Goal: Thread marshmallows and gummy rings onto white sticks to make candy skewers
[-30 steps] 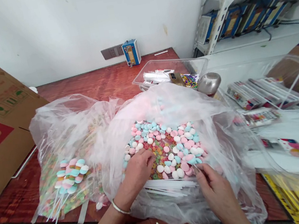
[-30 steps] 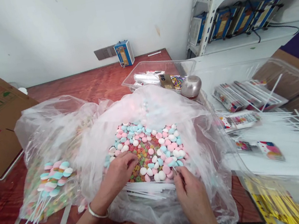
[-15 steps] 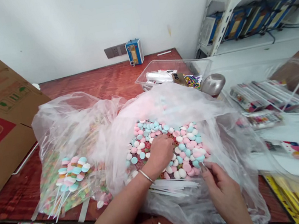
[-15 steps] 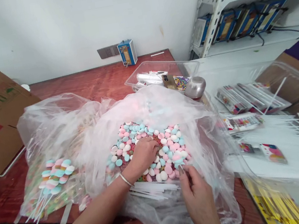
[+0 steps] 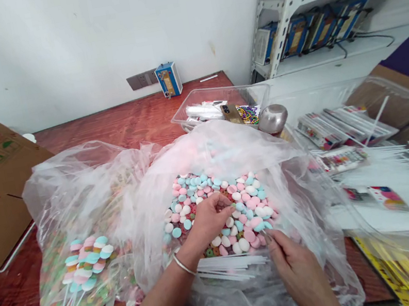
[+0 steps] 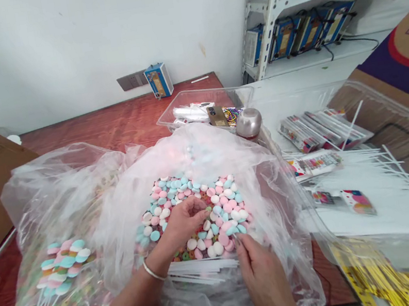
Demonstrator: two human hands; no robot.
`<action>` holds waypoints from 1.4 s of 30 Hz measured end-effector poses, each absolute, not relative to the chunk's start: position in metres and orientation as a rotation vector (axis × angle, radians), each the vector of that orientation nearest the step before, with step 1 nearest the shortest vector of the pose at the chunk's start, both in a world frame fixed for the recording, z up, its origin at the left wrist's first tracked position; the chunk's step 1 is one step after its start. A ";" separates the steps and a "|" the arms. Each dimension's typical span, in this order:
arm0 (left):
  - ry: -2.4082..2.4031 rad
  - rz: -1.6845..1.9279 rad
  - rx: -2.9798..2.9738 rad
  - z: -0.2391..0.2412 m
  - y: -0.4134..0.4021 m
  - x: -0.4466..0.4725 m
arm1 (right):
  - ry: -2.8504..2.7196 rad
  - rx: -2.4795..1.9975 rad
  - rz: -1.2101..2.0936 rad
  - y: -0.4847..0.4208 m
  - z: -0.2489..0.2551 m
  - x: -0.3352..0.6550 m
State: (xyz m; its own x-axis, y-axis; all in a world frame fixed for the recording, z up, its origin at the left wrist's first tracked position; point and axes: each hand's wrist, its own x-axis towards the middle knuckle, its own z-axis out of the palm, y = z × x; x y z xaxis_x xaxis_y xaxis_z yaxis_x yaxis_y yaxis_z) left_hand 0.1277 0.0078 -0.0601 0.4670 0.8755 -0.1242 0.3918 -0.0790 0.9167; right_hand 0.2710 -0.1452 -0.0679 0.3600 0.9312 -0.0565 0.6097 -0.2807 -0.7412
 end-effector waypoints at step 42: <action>1.035 0.627 1.654 -0.064 0.011 0.127 | -1.282 -2.002 0.677 -0.147 -0.069 0.270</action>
